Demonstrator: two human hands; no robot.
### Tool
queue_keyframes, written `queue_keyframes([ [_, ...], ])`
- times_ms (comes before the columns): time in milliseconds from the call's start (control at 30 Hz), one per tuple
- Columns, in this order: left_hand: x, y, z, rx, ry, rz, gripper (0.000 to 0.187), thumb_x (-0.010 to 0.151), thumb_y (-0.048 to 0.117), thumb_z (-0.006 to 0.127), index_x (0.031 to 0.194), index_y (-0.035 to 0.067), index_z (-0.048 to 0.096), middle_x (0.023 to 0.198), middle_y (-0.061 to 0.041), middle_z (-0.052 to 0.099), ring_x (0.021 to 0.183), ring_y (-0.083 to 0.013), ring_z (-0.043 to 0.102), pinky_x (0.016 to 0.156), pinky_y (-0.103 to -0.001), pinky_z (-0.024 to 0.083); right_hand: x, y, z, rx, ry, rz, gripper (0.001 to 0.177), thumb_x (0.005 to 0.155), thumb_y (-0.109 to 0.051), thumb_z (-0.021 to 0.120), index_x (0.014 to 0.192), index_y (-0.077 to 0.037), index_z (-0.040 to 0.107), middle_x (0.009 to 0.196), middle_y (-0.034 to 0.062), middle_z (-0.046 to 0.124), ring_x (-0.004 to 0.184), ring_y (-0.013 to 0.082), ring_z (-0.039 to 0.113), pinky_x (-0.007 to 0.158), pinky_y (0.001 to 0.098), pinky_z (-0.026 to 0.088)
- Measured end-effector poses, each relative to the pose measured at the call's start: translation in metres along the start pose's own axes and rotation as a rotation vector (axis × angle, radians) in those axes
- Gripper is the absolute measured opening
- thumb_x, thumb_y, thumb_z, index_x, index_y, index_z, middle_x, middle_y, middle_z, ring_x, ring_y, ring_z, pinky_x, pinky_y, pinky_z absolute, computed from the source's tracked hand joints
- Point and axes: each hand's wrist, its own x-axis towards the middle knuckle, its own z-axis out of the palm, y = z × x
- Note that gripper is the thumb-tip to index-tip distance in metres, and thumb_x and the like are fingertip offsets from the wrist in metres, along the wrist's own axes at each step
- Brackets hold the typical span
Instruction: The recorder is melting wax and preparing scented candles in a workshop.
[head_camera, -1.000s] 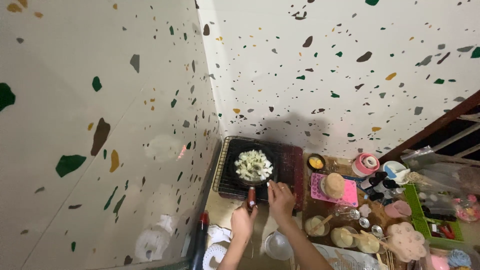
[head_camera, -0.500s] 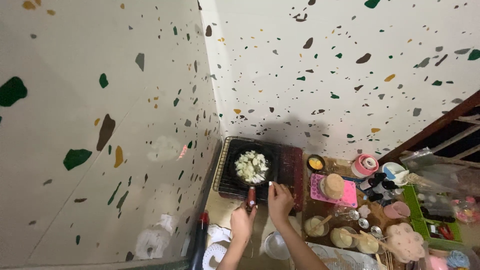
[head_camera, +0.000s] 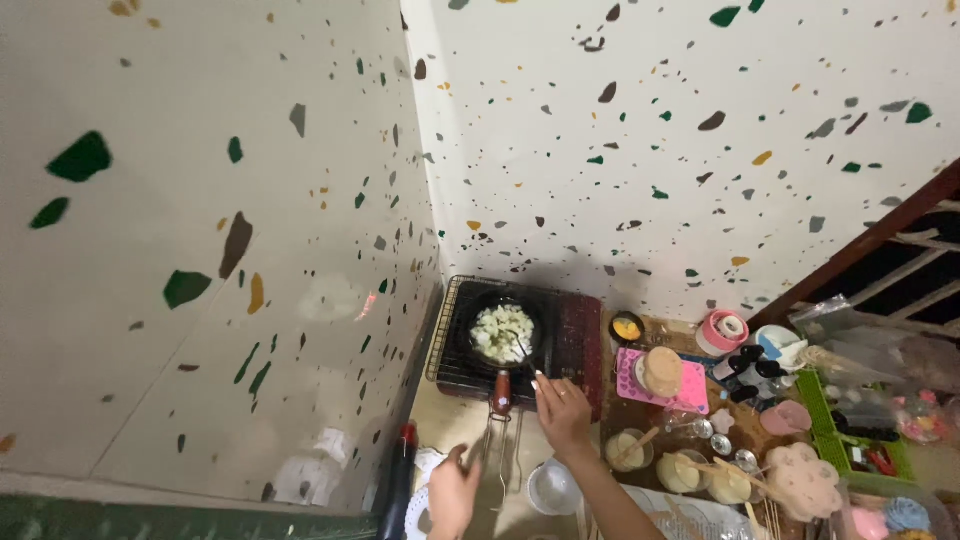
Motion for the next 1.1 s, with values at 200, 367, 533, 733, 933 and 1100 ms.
queue_keyframes([
  [200, -0.036, -0.055, -0.027, 0.104, 0.123, -0.179, 0.055, 0.085, 0.028, 0.071, 0.138, 0.017, 0.061, 0.075, -0.018, 0.076, 0.075, -0.0353, 0.075, 0.075, -0.047, 0.058, -0.019, 0.024, 0.0, 0.155, -0.009, 0.344, 0.015, 0.094, -0.012, 0.067, 0.104, -0.008, 0.078, 0.103, 0.0069, 0.075, 0.085, 0.0191, 0.071, 0.073, 0.0345, 0.057],
  [367, -0.054, -0.074, -0.046, 0.153, 0.236, -0.149, 0.046, 0.085, 0.024, 0.069, 0.129, 0.012, 0.061, 0.091, -0.019, 0.073, 0.085, -0.0391, 0.072, 0.076, -0.05, 0.056, -0.049, 0.108, -0.016, 0.851, 0.335, 1.267, 0.01, 0.093, -0.018, 0.07, 0.09, -0.009, 0.067, 0.072, 0.0007, 0.064, 0.058, 0.0131, 0.058, 0.051, 0.0283, 0.043],
  [533, -0.073, -0.099, -0.051, 0.197, 0.182, -0.116, 0.035, 0.09, 0.022, 0.066, 0.121, 0.005, 0.063, 0.101, -0.019, 0.072, 0.092, -0.0394, 0.07, 0.08, -0.049, 0.055, -0.119, 0.124, -0.089, 0.823, 0.32, 1.408, 0.018, 0.094, -0.018, 0.07, 0.08, -0.009, 0.063, 0.065, -0.0011, 0.058, 0.051, 0.0129, 0.052, 0.045, 0.0258, 0.037],
  [733, -0.083, -0.082, -0.062, 0.177, 0.161, -0.134, 0.037, 0.086, 0.02, 0.068, 0.12, 0.005, 0.065, 0.103, -0.02, 0.071, 0.092, -0.0405, 0.069, 0.08, -0.049, 0.054, -0.171, 0.087, -0.117, 0.178, 0.086, 0.97, 0.026, 0.1, -0.02, 0.068, 0.091, 0.005, 0.075, 0.071, 0.0118, 0.065, 0.063, 0.0151, 0.054, 0.057, 0.0317, 0.043],
  [933, -0.075, -0.075, -0.051, -0.049, 0.213, -0.047, 0.027, 0.088, 0.016, 0.067, 0.112, 0.005, 0.072, 0.077, -0.015, 0.073, 0.07, -0.0296, 0.072, 0.07, -0.042, 0.056, -0.169, 0.021, -0.098, 0.123, -0.27, 1.132, 0.033, 0.092, -0.031, 0.065, 0.101, -0.002, 0.077, 0.079, 0.0148, 0.077, 0.066, 0.0251, 0.076, 0.064, 0.0414, 0.057],
  [1100, -0.058, -0.016, -0.046, -0.576, 0.166, -0.19, 0.028, 0.096, 0.013, 0.059, 0.12, 0.009, 0.074, 0.072, -0.008, 0.063, 0.056, -0.0149, 0.052, 0.051, -0.033, 0.041, -0.223, 0.042, -0.066, 0.197, -0.41, 1.033, 0.034, 0.08, -0.023, 0.072, 0.108, -0.006, 0.078, 0.082, 0.0122, 0.08, 0.07, 0.0209, 0.076, 0.067, 0.0377, 0.059],
])
